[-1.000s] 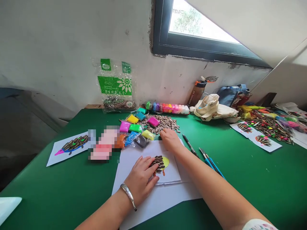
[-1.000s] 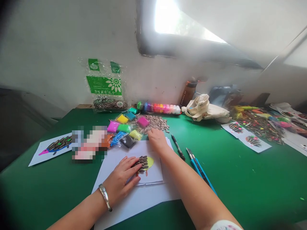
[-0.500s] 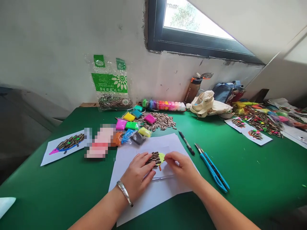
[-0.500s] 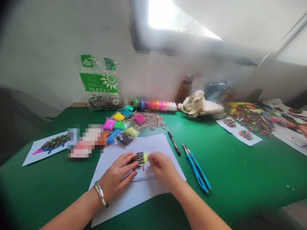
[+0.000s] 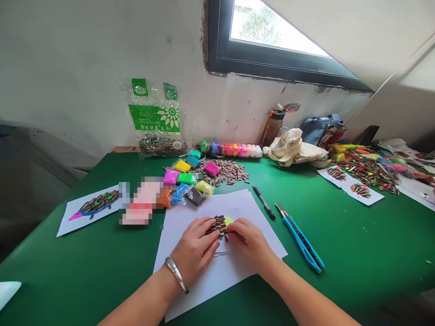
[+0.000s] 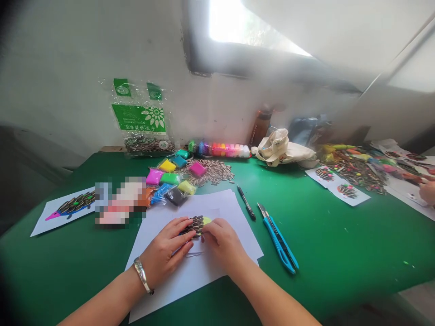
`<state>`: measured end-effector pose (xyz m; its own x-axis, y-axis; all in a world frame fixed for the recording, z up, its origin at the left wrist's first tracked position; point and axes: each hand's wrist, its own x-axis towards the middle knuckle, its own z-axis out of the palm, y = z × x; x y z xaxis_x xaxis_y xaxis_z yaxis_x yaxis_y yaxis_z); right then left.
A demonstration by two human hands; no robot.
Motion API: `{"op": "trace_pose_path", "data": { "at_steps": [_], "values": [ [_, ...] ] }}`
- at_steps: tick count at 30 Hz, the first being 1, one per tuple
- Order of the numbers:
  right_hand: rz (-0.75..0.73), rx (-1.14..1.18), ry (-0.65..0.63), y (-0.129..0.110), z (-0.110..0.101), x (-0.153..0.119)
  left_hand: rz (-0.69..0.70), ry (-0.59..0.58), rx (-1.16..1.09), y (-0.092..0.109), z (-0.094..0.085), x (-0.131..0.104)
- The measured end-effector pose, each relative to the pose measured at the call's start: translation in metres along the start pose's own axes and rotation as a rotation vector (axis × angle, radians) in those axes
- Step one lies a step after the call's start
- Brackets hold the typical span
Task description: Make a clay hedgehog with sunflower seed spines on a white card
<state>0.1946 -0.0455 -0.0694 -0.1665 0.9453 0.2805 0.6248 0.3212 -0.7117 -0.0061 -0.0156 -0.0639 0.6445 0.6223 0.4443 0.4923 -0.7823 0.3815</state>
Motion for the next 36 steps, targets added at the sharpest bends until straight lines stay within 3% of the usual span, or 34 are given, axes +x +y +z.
{"op": "trace_pose_path", "data": {
  "at_steps": [21,28,36],
  "values": [
    [-0.081,-0.103,-0.030,0.001,0.010,0.006,0.018,-0.078,0.057,0.002,0.005,-0.001],
    [0.040,-0.135,-0.002,0.003,0.002,-0.004,0.015,-0.088,0.061,0.003,0.003,0.000],
    [-0.005,-0.187,-0.007,0.008,0.004,-0.004,0.031,-0.070,0.072,0.002,0.004,0.000]
  ]
}}
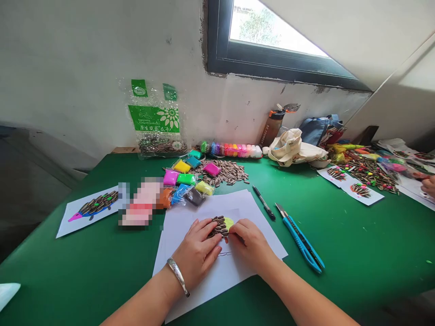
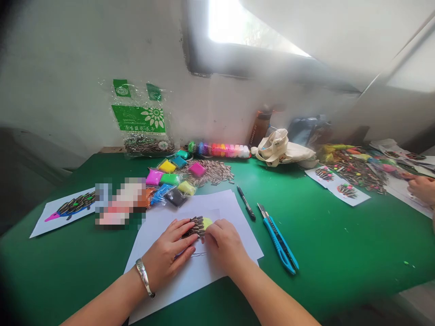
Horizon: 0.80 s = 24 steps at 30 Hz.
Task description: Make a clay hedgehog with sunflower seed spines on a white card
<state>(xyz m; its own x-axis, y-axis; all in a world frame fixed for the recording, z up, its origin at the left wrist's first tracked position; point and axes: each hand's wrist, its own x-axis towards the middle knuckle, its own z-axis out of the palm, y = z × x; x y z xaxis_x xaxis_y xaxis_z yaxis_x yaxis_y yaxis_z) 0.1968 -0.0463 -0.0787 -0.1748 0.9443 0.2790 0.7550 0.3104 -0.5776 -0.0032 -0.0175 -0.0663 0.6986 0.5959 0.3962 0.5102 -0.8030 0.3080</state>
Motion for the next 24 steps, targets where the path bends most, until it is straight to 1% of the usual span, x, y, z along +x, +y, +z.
{"op": "trace_pose_path", "data": {
  "at_steps": [9,13,17,20,24],
  "values": [
    [0.002,-0.052,-0.026,-0.0048,-0.0004,0.0043,0.005,-0.003,0.010,0.0002,0.0012,0.0002],
    [0.005,-0.039,-0.029,-0.0054,-0.0015,0.0041,-0.002,0.006,-0.015,-0.0003,0.0012,-0.0006],
    [0.043,-0.003,-0.007,-0.0031,-0.0028,0.0021,-0.016,0.087,-0.057,-0.0036,0.0019,-0.0017],
    [0.042,-0.022,-0.020,-0.0032,-0.0030,0.0019,-0.041,0.155,-0.072,-0.0067,0.0033,-0.0019],
    [0.053,-0.105,-0.039,-0.0072,-0.0011,0.0046,-0.065,0.183,-0.049,-0.0095,0.0048,-0.0013]
  ]
}}
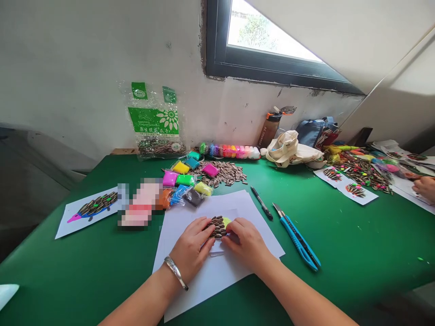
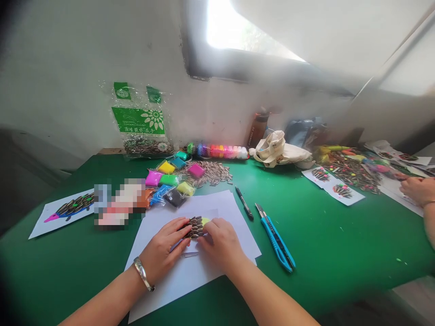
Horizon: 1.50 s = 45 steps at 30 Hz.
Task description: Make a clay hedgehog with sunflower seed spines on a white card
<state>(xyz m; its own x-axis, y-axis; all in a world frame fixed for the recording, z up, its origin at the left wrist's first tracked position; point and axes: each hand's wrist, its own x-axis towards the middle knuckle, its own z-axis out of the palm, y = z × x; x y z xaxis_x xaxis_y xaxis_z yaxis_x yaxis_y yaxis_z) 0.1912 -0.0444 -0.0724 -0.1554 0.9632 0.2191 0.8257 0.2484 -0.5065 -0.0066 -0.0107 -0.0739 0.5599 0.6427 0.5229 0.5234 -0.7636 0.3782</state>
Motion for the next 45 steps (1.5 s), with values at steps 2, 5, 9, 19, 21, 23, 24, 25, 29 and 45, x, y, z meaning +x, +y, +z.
{"op": "trace_pose_path", "data": {
  "at_steps": [2,5,9,19,21,23,24,25,29,45],
  "values": [
    [0.019,-0.034,-0.002,-0.002,0.001,0.002,-0.004,0.007,0.018,-0.001,0.001,0.000],
    [0.022,-0.055,0.002,-0.002,0.003,0.003,0.005,0.024,0.030,-0.002,0.003,0.000],
    [0.016,-0.052,0.013,-0.001,0.005,0.003,0.020,0.032,0.034,-0.003,0.005,0.000],
    [0.078,0.174,0.067,0.009,-0.012,0.012,-0.020,0.034,0.015,0.001,0.001,0.000],
    [0.070,0.171,0.085,0.019,-0.018,0.024,-0.039,0.034,0.000,0.001,0.000,0.001],
    [0.060,0.103,0.077,0.029,-0.023,0.042,-0.056,0.037,-0.013,0.002,-0.002,0.002],
    [0.063,0.041,0.069,0.034,-0.024,0.053,-0.064,0.042,-0.019,0.002,-0.003,0.002],
    [0.067,-0.041,0.045,0.038,-0.024,0.064,-0.071,0.046,-0.025,0.002,-0.004,0.003],
    [0.082,-0.154,0.034,0.052,-0.021,0.109,-0.112,0.067,-0.047,0.000,-0.007,0.003],
    [0.018,-0.533,-0.183,0.046,-0.016,0.126,-0.134,0.033,-0.075,0.001,-0.012,0.007]
  ]
}}
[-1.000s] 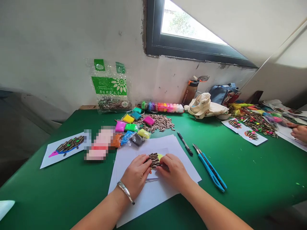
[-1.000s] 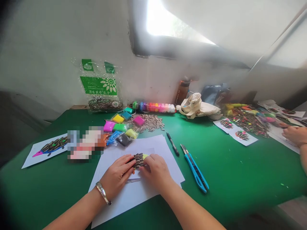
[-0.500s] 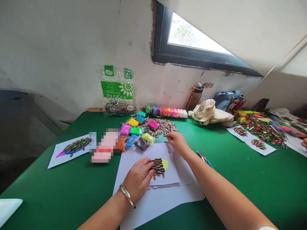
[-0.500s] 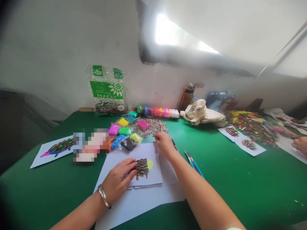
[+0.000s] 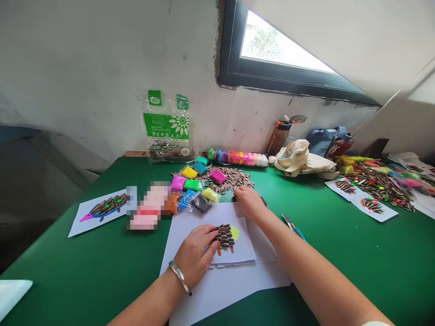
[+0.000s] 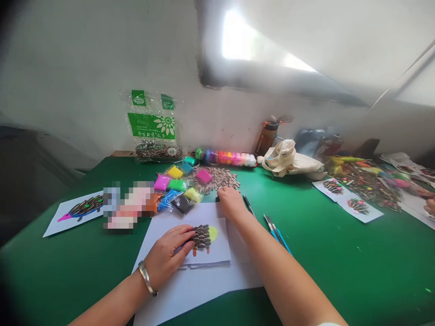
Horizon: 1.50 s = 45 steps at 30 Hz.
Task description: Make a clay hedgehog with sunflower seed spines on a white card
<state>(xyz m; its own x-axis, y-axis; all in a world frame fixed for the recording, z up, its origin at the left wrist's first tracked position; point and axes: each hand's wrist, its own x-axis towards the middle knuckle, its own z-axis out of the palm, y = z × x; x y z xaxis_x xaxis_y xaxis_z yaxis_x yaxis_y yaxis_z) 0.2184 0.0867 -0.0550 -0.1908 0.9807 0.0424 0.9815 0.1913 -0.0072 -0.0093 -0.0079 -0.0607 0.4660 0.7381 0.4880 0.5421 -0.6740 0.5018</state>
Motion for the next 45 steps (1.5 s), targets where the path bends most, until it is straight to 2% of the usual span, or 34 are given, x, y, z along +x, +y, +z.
{"op": "trace_pose_path", "data": {
  "at_steps": [5,10,14,21,26,27,30,33,36,40,45],
  "values": [
    [-0.065,-0.033,-0.140,-0.004,-0.017,0.015,0.009,0.011,0.000,-0.002,0.002,-0.001],
    [-0.066,-0.018,-0.188,-0.002,-0.021,0.020,0.012,0.000,0.009,-0.004,0.003,-0.003],
    [-0.062,0.011,-0.150,0.000,-0.016,0.012,0.007,-0.010,-0.019,-0.003,0.002,-0.002],
    [-0.020,0.097,0.003,-0.008,-0.008,-0.002,0.015,-0.011,-0.014,-0.001,0.001,0.000],
    [0.049,0.223,0.131,-0.007,-0.010,-0.031,0.002,-0.008,-0.008,-0.001,0.002,-0.001],
    [0.054,0.276,0.149,-0.007,-0.008,-0.040,0.000,-0.015,-0.011,-0.001,0.002,-0.001],
    [0.093,0.762,0.180,-0.007,-0.001,-0.067,0.002,-0.028,-0.010,-0.002,0.003,-0.001],
    [0.114,0.947,0.153,-0.010,0.006,-0.082,0.006,-0.024,0.011,-0.003,0.004,-0.001],
    [0.101,0.941,0.112,-0.014,0.007,-0.086,0.028,-0.011,0.031,-0.005,0.004,-0.002],
    [0.006,0.903,0.103,-0.018,0.004,-0.084,0.065,-0.002,0.075,-0.004,0.003,-0.003],
    [-0.020,0.848,0.109,-0.019,0.004,-0.085,0.115,-0.086,0.158,0.003,0.005,0.001]
  ]
}}
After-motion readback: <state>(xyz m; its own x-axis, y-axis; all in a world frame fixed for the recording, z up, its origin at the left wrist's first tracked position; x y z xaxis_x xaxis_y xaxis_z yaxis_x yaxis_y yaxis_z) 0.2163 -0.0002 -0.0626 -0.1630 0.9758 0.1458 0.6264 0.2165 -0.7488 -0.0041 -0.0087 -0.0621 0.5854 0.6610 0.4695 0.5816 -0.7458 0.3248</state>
